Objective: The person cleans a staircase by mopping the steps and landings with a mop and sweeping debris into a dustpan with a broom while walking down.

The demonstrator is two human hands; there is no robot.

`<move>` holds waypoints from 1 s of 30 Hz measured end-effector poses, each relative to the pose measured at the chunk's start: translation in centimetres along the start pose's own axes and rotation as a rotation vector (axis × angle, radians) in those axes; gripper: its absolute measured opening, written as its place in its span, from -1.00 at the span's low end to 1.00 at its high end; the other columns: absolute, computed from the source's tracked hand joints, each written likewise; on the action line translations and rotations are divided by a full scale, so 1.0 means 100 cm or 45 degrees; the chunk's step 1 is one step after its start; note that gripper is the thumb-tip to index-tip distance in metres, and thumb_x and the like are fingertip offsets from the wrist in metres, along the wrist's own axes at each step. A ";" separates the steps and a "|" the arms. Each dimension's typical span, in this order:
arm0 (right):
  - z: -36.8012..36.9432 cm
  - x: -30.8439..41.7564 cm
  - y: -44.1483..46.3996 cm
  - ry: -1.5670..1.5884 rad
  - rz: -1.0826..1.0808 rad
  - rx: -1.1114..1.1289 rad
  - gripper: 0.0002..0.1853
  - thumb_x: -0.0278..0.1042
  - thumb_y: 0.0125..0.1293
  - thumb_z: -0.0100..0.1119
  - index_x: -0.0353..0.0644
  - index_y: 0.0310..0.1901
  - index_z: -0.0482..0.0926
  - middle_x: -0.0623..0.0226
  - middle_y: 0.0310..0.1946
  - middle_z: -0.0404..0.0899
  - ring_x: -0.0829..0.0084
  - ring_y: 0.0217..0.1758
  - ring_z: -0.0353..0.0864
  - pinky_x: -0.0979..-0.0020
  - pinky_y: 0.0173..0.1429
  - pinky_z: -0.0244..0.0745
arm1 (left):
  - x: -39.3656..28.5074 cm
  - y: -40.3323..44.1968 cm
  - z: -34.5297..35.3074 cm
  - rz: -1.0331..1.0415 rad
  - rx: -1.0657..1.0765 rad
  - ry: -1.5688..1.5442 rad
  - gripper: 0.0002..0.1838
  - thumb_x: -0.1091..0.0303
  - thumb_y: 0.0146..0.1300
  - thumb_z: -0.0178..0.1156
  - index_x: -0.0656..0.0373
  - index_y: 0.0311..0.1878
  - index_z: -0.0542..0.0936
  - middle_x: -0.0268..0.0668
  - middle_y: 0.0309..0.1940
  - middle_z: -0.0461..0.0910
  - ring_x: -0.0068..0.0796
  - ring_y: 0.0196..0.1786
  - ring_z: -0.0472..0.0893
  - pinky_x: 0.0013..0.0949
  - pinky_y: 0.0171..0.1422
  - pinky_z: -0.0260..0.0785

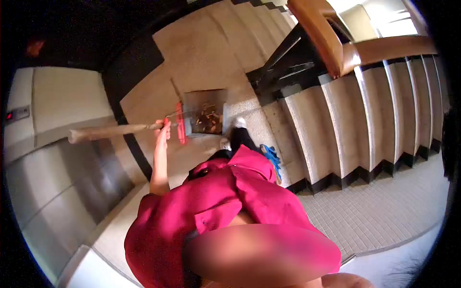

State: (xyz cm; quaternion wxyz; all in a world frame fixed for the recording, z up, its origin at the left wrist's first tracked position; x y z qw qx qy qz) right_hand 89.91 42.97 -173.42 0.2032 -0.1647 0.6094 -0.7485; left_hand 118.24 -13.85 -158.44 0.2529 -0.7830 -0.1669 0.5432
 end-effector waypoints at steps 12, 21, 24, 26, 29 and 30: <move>0.190 0.157 0.055 -1.357 -0.468 0.044 -0.92 -0.38 0.00 0.04 -0.12 -0.58 0.42 0.41 -0.81 0.31 0.44 -0.73 0.35 0.38 -0.68 0.20 | -0.009 -0.024 -0.149 -0.049 -0.362 0.435 -0.79 0.34 0.04 0.17 0.05 -0.48 0.29 -0.54 -0.72 0.19 -0.78 -0.73 0.12 -0.61 -0.71 -0.10; 0.292 0.255 0.007 -0.112 -0.006 0.573 -0.81 -0.46 0.12 -0.03 -0.11 -0.60 0.24 0.52 -0.81 0.13 0.60 -0.80 0.15 0.54 -0.74 0.04 | 0.057 -0.003 -0.208 0.089 -0.549 0.135 -0.81 0.35 0.03 0.19 0.08 -0.48 0.34 -0.46 -0.58 0.31 -0.72 -0.54 0.28 -0.63 -0.52 0.11; 0.348 0.320 -0.013 -0.197 -0.170 0.594 -0.83 -0.44 0.13 -0.04 -0.10 -0.58 0.25 0.52 -0.79 0.16 0.60 -0.79 0.18 0.56 -0.73 0.05 | 0.003 0.061 -0.198 0.398 -0.480 0.148 -0.83 0.37 0.03 0.19 0.08 -0.47 0.36 -0.42 -0.64 0.33 -0.71 -0.63 0.28 -0.60 -0.61 0.09; 0.393 0.342 -0.022 -0.371 -0.234 0.708 -0.84 -0.41 0.14 -0.05 -0.09 -0.56 0.26 0.53 -0.79 0.17 0.60 -0.79 0.19 0.56 -0.72 0.07 | -0.032 0.081 -0.208 0.297 -0.439 0.121 -0.83 0.38 0.03 0.19 0.08 -0.47 0.36 -0.42 -0.69 0.31 -0.70 -0.69 0.27 -0.59 -0.67 0.05; 0.436 0.388 -0.012 -0.660 -0.452 0.487 -0.84 -0.38 0.16 -0.06 -0.09 -0.55 0.26 0.52 -0.77 0.19 0.61 -0.78 0.18 0.57 -0.72 0.07 | -0.053 0.105 -0.206 0.253 -0.482 0.058 -0.83 0.39 0.04 0.18 0.05 -0.46 0.35 -0.43 -0.83 0.24 -0.67 -0.85 0.18 -0.56 -0.82 -0.06; 0.454 0.401 -0.006 -0.701 -0.512 0.570 -0.86 -0.35 0.16 -0.06 -0.10 -0.51 0.29 0.47 -0.74 0.22 0.60 -0.75 0.22 0.57 -0.71 0.10 | -0.048 0.100 -0.203 0.158 -0.563 -0.043 -0.84 0.39 0.04 0.18 0.04 -0.46 0.35 -0.44 -0.83 0.24 -0.68 -0.84 0.19 -0.57 -0.81 -0.06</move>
Point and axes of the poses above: each hand's wrist, its own y-axis towards the middle knuckle, its own z-axis out of the palm, x = y × z, the point moved 10 cm from there along y, towards the middle knuckle
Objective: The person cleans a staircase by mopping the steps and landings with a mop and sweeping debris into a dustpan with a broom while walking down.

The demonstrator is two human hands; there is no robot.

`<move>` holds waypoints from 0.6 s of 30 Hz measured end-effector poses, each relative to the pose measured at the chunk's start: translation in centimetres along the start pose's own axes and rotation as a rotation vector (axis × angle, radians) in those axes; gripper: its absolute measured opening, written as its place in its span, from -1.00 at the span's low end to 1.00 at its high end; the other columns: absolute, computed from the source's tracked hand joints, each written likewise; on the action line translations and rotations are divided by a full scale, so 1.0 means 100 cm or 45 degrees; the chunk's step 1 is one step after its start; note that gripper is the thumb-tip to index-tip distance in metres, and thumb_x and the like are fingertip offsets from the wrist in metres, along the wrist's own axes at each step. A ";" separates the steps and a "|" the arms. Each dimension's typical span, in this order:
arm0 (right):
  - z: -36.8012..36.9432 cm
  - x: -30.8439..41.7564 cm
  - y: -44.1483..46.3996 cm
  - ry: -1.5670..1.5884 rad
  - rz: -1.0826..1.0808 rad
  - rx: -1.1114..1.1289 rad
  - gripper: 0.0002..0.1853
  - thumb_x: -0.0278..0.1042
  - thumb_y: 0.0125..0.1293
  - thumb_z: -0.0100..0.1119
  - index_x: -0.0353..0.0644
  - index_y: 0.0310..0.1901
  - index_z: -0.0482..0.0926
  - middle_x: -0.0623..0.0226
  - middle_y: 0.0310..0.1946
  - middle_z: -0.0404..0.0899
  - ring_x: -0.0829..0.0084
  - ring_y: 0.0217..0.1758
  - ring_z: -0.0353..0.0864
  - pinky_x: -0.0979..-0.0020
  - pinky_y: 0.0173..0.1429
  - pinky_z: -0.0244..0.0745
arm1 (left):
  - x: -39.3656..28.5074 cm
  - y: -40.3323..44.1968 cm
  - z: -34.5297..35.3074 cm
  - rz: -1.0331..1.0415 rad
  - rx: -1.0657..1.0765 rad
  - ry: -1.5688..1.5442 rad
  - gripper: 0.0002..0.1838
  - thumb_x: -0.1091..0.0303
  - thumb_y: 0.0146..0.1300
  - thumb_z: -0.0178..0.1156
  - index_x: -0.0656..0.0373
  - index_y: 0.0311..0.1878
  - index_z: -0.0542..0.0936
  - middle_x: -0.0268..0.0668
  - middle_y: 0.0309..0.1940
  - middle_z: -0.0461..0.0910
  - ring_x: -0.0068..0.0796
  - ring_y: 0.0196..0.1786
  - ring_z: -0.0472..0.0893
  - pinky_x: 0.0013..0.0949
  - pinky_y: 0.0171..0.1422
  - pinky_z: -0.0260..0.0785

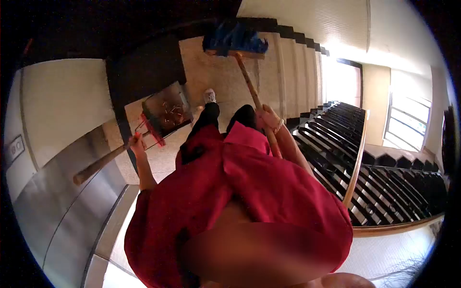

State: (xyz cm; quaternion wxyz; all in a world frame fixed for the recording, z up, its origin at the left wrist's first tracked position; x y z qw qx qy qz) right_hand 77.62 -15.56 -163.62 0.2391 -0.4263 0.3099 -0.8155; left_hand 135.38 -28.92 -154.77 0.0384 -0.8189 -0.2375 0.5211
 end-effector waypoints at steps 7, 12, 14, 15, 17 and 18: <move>0.046 -0.024 0.135 -0.122 -0.190 0.685 -0.79 -0.28 0.19 -0.12 -0.20 -0.51 0.37 0.37 -0.67 0.34 0.52 -0.67 0.32 0.43 -0.62 0.24 | -0.030 -0.087 -0.026 -0.308 -0.161 -0.391 -0.82 0.39 0.05 0.17 -0.04 -0.44 0.33 -0.46 -0.79 0.20 -0.69 -0.82 0.12 -0.59 -0.80 -0.07; 0.063 -0.007 0.170 -0.668 -0.180 0.489 -0.79 -0.32 0.19 -0.12 -0.28 -0.43 0.43 0.29 -0.61 0.44 0.47 -0.62 0.42 0.40 -0.58 0.32 | -0.023 -0.103 -0.054 -0.248 -0.275 -0.420 -0.80 0.42 0.08 0.12 -0.05 -0.48 0.29 -0.48 -0.79 0.16 -0.70 -0.81 0.08 -0.60 -0.79 -0.09; 0.034 -0.013 0.142 -0.377 -0.033 0.381 -0.87 -0.38 0.16 -0.10 -0.23 -0.44 0.39 0.34 -0.67 0.36 0.50 -0.69 0.35 0.47 -0.66 0.23 | -0.028 -0.094 -0.040 -0.230 -0.170 -0.497 -0.79 0.42 0.11 0.10 -0.05 -0.50 0.27 -0.49 -0.79 0.12 -0.71 -0.81 0.06 -0.60 -0.78 -0.09; 0.023 -0.018 0.124 -0.232 0.040 0.325 -0.91 -0.41 0.15 -0.08 -0.20 -0.44 0.37 0.37 -0.71 0.32 0.51 -0.73 0.32 0.50 -0.70 0.19 | -0.016 -0.073 -0.049 -0.212 -0.184 -0.525 -0.80 0.40 0.11 0.10 -0.06 -0.48 0.26 -0.50 -0.79 0.12 -0.71 -0.81 0.06 -0.60 -0.78 -0.07; 0.032 -0.008 0.087 0.180 0.103 0.235 -0.97 -0.45 0.14 -0.05 -0.17 -0.41 0.35 0.43 -0.76 0.25 0.55 -0.79 0.25 0.54 -0.75 0.12 | -0.008 -0.048 -0.089 -0.306 -0.233 -0.516 -0.81 0.40 0.11 0.10 -0.06 -0.45 0.26 -0.51 -0.79 0.12 -0.71 -0.82 0.06 -0.60 -0.79 -0.06; 0.045 0.005 0.071 0.447 0.094 0.198 -0.96 -0.45 0.13 -0.02 -0.16 -0.38 0.34 0.46 -0.77 0.22 0.57 -0.81 0.20 0.55 -0.76 0.09 | -0.016 -0.025 -0.098 -0.291 -0.204 -0.462 -0.83 0.38 0.11 0.09 -0.05 -0.44 0.28 -0.52 -0.80 0.12 -0.71 -0.83 0.06 -0.59 -0.79 -0.05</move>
Point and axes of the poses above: each hand's wrist, its own y-axis towards the middle knuckle, its own z-axis out of the palm, x = y × z, the point moved 10 cm from there along y, towards the middle knuckle
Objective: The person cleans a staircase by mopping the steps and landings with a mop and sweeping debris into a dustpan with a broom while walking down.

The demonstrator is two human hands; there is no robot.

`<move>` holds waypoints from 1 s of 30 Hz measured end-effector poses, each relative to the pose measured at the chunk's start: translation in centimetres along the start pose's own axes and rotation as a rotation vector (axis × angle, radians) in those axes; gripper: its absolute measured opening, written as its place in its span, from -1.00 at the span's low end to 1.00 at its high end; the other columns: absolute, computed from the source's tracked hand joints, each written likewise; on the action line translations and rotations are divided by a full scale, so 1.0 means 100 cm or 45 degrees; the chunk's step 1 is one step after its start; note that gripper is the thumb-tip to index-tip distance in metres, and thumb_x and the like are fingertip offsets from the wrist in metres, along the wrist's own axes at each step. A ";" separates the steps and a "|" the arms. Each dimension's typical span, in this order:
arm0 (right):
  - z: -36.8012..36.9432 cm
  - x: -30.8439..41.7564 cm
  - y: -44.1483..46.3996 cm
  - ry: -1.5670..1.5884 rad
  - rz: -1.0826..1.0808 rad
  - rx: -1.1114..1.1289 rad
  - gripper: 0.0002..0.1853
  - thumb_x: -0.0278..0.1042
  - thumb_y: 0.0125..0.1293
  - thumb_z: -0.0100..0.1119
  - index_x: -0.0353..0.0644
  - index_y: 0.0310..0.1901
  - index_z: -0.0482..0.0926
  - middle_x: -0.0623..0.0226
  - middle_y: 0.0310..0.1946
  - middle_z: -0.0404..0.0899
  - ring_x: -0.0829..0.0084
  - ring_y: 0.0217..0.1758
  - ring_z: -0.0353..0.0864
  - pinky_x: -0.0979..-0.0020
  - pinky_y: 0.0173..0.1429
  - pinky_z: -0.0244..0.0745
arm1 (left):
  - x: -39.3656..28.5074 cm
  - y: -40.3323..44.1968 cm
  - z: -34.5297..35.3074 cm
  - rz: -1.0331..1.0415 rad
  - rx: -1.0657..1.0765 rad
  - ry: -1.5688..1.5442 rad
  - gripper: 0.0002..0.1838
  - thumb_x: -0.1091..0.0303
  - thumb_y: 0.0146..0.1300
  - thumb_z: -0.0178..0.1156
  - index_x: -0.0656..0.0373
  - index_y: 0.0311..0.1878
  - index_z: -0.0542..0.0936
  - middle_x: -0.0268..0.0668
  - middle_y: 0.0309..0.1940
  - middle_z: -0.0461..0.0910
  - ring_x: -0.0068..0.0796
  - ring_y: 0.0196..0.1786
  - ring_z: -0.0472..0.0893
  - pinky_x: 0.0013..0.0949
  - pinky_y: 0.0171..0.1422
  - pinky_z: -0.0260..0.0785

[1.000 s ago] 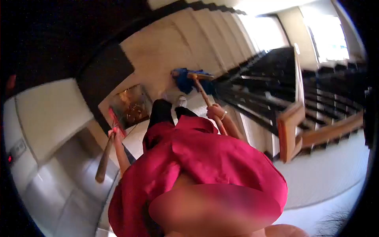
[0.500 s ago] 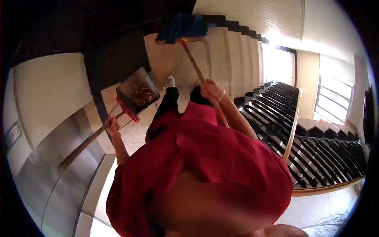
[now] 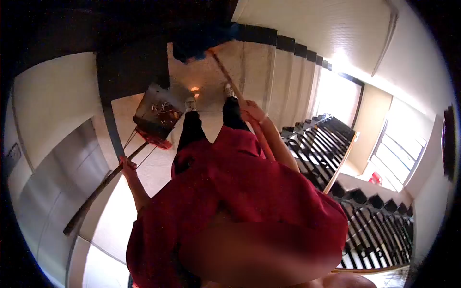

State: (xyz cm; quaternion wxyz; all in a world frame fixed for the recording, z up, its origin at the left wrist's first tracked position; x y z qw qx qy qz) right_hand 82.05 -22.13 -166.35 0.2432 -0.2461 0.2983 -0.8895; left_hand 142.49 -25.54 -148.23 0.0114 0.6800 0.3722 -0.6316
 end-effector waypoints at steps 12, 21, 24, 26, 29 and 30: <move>0.060 -0.049 -0.018 0.340 0.212 -0.498 -0.85 -0.42 0.14 -0.15 -0.11 -0.57 0.28 0.48 -0.78 0.17 0.55 -0.78 0.18 0.52 -0.71 0.16 | -0.093 0.213 -0.180 -0.282 -0.300 -0.261 -0.78 0.28 0.04 0.18 -0.05 -0.43 0.29 -0.46 -0.80 0.24 -0.66 -0.85 0.16 -0.58 -0.85 0.01; 0.119 -0.022 -0.016 0.025 0.430 -0.622 -0.88 -0.40 0.19 -0.22 -0.17 -0.43 0.34 0.42 -0.77 0.18 0.51 -0.72 0.22 0.49 -0.59 0.27 | -0.117 0.251 -0.128 -0.252 -0.465 0.059 -0.76 0.31 -0.01 0.21 0.09 -0.43 0.31 -0.42 -0.78 0.27 -0.62 -0.83 0.24 -0.54 -0.85 0.08; 0.244 0.026 0.088 0.062 0.494 -0.583 -0.88 -0.38 0.19 -0.20 -0.18 -0.39 0.34 0.42 -0.75 0.20 0.51 -0.71 0.24 0.49 -0.59 0.27 | -0.150 0.347 -0.164 -0.294 -0.597 0.018 -0.76 0.31 -0.03 0.23 0.12 -0.44 0.34 -0.40 -0.81 0.28 -0.60 -0.83 0.26 -0.51 -0.83 0.10; 0.330 0.052 0.156 0.094 0.553 -0.488 -0.87 -0.36 0.19 -0.20 -0.19 -0.37 0.35 0.41 -0.74 0.21 0.51 -0.70 0.24 0.48 -0.58 0.28 | -0.178 0.387 -0.166 -0.374 -0.673 0.010 -0.77 0.31 -0.04 0.23 0.15 -0.46 0.36 -0.38 -0.81 0.31 -0.58 -0.83 0.28 -0.49 -0.81 0.13; 0.449 0.067 0.229 0.199 0.578 -0.191 -0.85 -0.34 0.19 -0.19 -0.20 -0.34 0.35 0.41 -0.73 0.23 0.51 -0.69 0.26 0.48 -0.58 0.29 | -0.177 0.406 -0.171 -0.377 -0.743 -0.074 -0.82 0.34 -0.02 0.20 0.16 -0.42 0.41 -0.43 -0.79 0.30 -0.60 -0.81 0.27 -0.51 -0.79 0.13; 0.487 0.068 0.246 0.238 0.576 -0.054 -0.85 -0.33 0.19 -0.18 -0.21 -0.33 0.35 0.40 -0.73 0.24 0.51 -0.69 0.26 0.48 -0.57 0.29 | -0.181 0.412 -0.177 -0.370 -0.792 -0.135 -0.84 0.43 -0.07 0.21 0.13 -0.46 0.40 -0.39 -0.79 0.32 -0.56 -0.84 0.27 -0.49 -0.85 0.07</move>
Point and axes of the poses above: each hand's wrist, its own y-axis towards the middle knuckle, its own z-axis out of the palm, x = y × z, the point moved 10 cm from there along y, towards the middle knuckle
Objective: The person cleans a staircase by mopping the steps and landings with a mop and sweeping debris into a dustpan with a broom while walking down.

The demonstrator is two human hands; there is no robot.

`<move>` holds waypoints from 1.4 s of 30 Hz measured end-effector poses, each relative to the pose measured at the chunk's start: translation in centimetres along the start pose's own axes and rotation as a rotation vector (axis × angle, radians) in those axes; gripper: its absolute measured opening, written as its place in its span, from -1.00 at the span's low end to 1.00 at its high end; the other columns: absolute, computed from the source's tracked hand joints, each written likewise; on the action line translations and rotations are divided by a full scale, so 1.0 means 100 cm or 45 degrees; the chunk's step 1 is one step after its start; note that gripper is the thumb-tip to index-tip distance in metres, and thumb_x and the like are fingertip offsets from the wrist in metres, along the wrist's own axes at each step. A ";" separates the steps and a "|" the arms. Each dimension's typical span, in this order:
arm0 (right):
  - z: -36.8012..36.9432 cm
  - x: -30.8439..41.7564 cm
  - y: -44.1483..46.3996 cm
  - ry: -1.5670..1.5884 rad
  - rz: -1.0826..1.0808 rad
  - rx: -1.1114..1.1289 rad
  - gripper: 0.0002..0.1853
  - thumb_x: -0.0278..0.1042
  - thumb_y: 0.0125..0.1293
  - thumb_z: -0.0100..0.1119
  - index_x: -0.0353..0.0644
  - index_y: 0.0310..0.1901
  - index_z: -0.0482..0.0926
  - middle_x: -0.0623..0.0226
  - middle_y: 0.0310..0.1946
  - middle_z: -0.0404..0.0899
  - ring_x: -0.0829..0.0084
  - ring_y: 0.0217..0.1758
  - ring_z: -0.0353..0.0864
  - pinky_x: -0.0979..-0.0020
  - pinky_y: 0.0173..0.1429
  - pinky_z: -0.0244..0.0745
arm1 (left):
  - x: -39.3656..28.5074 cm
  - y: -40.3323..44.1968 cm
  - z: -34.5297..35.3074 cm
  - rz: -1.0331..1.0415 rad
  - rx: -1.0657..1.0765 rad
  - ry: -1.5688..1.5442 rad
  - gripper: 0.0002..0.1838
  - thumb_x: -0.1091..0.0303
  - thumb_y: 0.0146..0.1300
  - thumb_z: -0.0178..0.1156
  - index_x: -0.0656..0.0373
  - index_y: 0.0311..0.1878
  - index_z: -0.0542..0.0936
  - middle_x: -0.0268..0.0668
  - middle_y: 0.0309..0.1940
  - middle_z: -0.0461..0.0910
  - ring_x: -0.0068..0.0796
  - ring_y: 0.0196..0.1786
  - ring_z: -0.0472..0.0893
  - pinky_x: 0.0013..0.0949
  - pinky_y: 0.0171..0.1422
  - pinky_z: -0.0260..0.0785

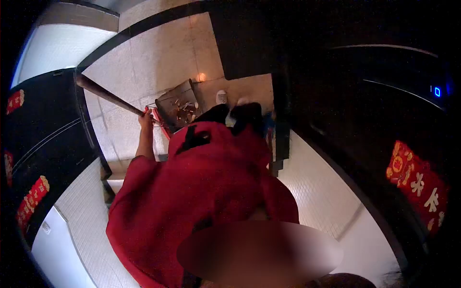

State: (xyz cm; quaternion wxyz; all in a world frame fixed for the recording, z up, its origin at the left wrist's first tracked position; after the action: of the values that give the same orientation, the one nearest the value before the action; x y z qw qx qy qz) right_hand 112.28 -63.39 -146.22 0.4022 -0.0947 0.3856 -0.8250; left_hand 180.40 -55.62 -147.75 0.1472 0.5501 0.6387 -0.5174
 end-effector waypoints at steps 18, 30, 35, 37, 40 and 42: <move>0.439 0.145 0.249 0.636 0.113 0.432 -0.55 -0.48 0.11 0.01 -0.36 0.03 0.16 0.44 -0.57 0.30 0.66 -0.61 0.29 0.65 -0.57 0.29 | -0.121 0.041 -0.039 -0.099 -0.274 -0.563 -0.77 0.38 0.03 0.16 -0.05 -0.38 0.27 -0.42 -0.78 0.25 -0.60 -0.81 0.23 -0.52 -0.81 0.11; 0.507 -0.035 0.345 -0.149 0.384 -0.063 -0.83 -0.44 0.16 -0.04 -0.27 -0.25 0.24 0.40 -0.58 0.33 0.55 -0.64 0.29 0.58 -0.54 0.29 | -0.186 0.112 -0.247 -0.262 -0.416 -0.707 -0.81 0.39 0.03 0.16 -0.04 -0.46 0.31 -0.42 -0.76 0.31 -0.63 -0.79 0.25 -0.55 -0.82 0.04; 0.506 -0.159 0.274 -0.516 0.485 -0.284 -0.90 -0.42 0.18 -0.07 -0.20 -0.44 0.28 0.41 -0.62 0.33 0.51 -0.68 0.27 0.52 -0.57 0.27 | -0.134 0.070 -0.380 -0.297 -0.527 -0.764 -0.87 0.41 0.04 0.14 0.06 -0.42 0.36 -0.41 -0.75 0.31 -0.60 -0.80 0.26 -0.52 -0.81 0.06; 0.497 -0.187 0.253 -0.660 0.456 -0.286 -0.86 -0.41 0.19 -0.09 -0.18 -0.51 0.30 0.41 -0.64 0.33 0.49 -0.69 0.26 0.50 -0.58 0.27 | -0.077 0.053 -0.410 -0.336 -0.639 -0.715 -0.86 0.43 0.04 0.14 0.06 -0.43 0.35 -0.41 -0.75 0.29 -0.60 -0.80 0.26 -0.53 -0.80 0.03; 0.443 -0.160 0.268 -1.356 0.068 -0.109 -0.82 -0.42 0.20 -0.15 -0.14 -0.56 0.28 0.47 -0.67 0.27 0.52 -0.72 0.20 0.49 -0.61 0.23 | -0.014 0.045 -0.432 -0.404 -0.708 -0.798 -0.84 0.43 0.03 0.16 0.07 -0.43 0.34 -0.42 -0.76 0.28 -0.61 -0.81 0.24 -0.55 -0.80 0.02; 0.443 -0.147 0.272 -1.902 -0.304 0.055 -0.82 -0.44 0.20 -0.20 -0.12 -0.57 0.24 0.52 -0.70 0.21 0.56 -0.74 0.14 0.49 -0.64 0.19 | 0.012 0.018 -0.432 -0.411 -0.787 -0.803 -0.83 0.43 0.02 0.16 0.09 -0.43 0.33 -0.42 -0.76 0.29 -0.62 -0.81 0.24 -0.56 -0.80 0.02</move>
State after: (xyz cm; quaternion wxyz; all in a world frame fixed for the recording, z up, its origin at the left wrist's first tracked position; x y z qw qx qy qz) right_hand 158.70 -87.70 -133.02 0.4662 -0.6618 -0.0187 -0.5869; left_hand 198.04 -19.64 -131.34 0.4087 0.1901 0.7643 -0.4612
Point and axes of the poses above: each hand's wrist, its own y-axis towards the middle knuckle, its own z-axis out of the palm, x = y × z, the point moved 10 cm from there along y, towards the middle knuckle
